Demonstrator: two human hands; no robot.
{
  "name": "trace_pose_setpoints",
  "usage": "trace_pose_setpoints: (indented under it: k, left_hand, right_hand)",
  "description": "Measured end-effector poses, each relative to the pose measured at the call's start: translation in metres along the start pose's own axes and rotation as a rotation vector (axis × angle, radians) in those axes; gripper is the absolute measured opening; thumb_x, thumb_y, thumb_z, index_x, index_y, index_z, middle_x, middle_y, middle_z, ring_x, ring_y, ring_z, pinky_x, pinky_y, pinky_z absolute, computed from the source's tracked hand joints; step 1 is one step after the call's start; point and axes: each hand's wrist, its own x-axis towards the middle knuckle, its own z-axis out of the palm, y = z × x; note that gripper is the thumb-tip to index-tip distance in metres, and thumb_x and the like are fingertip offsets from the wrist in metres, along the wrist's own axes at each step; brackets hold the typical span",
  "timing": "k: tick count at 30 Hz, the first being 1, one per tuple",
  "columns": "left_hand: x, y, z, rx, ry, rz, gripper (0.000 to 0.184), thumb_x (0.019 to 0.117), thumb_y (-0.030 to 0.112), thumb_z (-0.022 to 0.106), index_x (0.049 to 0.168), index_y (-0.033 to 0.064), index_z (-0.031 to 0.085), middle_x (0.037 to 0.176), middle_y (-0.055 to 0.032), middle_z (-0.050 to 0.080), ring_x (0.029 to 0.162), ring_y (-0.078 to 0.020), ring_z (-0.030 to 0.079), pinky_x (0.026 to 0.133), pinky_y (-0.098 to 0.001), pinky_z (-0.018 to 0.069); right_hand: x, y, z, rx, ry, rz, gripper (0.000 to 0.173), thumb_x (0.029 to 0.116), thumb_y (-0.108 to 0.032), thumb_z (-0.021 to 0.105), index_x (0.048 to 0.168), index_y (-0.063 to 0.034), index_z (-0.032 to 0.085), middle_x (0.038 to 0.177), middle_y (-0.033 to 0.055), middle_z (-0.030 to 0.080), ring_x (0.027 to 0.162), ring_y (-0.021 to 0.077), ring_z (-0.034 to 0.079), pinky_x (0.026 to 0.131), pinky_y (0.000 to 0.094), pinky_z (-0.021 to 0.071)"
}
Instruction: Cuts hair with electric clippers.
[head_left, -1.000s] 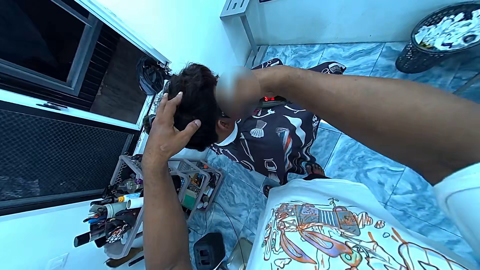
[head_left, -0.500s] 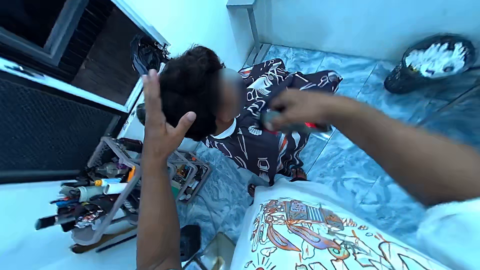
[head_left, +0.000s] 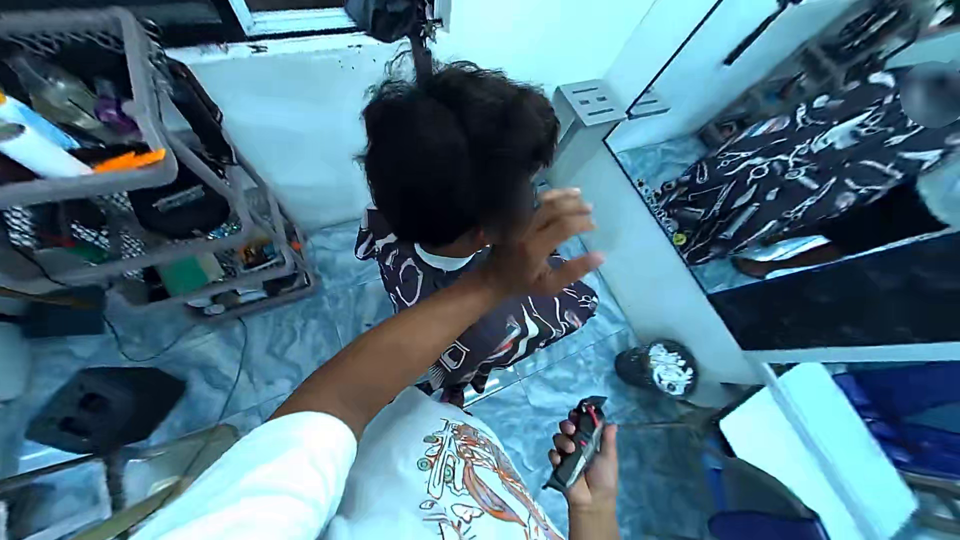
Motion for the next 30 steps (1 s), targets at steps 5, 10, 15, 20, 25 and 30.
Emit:
trace_pose_setpoints:
  k: [5,10,15,20,25,30]
  left_hand:
    - [0.034,0.041,0.005,-0.072,-0.554,-0.76,0.049,0.1056,0.048,0.053,0.107,0.0014,0.07,0.085,-0.0127,0.07,0.075,-0.0234,0.069,0.071,-0.0457,0.0591]
    - [0.024,0.026,-0.01,0.045,-0.303,-0.487,0.033,0.1002,0.035,0.066,0.106,0.0021,0.07,0.096,-0.0103,0.068,0.09,-0.0187,0.068,0.084,-0.0398,0.0588]
    - [0.0,0.067,-0.058,0.097,-0.342,-0.282,0.029,0.0983,0.032,0.068,0.095,0.0045,0.075,0.085,-0.0042,0.071,0.078,-0.0125,0.069,0.075,-0.0359,0.0609]
    - [-0.015,0.082,-0.108,0.017,-0.763,-0.446,0.035,0.1005,0.043,0.064,0.093,0.0096,0.074,0.071,0.0005,0.067,0.065,-0.0102,0.065,0.065,-0.0375,0.0586]
    - [0.026,0.108,-0.15,0.458,-0.178,-0.259,0.051,0.0907,0.046,0.077,0.118,0.0031,0.068,0.112,-0.0128,0.071,0.106,-0.0211,0.067,0.091,-0.0417,0.0566]
    - [0.061,0.051,-0.176,0.837,-0.666,-0.56,0.109,0.0816,0.057,0.08,0.167,0.0333,0.015,0.172,-0.0223,-0.004,0.152,-0.0564,0.014,0.11,-0.0722,0.0373]
  right_hand:
    - [-0.006,-0.009,0.023,-0.095,-0.127,-0.001,0.069,0.0864,-0.074,0.061,0.125,-0.0183,0.069,0.085,0.0091,0.071,0.059,0.0212,0.068,0.05,0.0408,0.0594]
    - [-0.01,0.012,0.023,-0.224,-0.067,0.068,0.063,0.0894,-0.065,0.066,0.13,-0.0164,0.063,0.086,0.0122,0.07,0.06,0.0247,0.068,0.052,0.0443,0.0604]
    - [0.005,0.032,0.039,-0.438,0.025,0.084,0.068,0.0869,-0.06,0.073,0.127,-0.0112,0.049,0.085,0.0135,0.067,0.055,0.024,0.066,0.048,0.0416,0.0598]
    - [0.026,0.033,0.078,-0.629,-0.113,-0.014,0.075,0.0914,-0.053,0.071,0.142,-0.0093,0.037,0.093,0.0168,0.069,0.065,0.0279,0.07,0.055,0.0431,0.0625]
    - [0.053,0.027,0.128,-0.849,-0.237,-0.128,0.076,0.0899,-0.038,0.075,0.143,-0.0005,0.036,0.108,0.019,0.069,0.092,0.0328,0.072,0.078,0.0491,0.0639]
    - [0.077,0.036,0.19,-1.066,-0.342,-0.126,0.061,0.0916,-0.02,0.073,0.141,-0.0026,0.042,0.108,0.0184,0.071,0.092,0.0299,0.073,0.082,0.0467,0.0632]
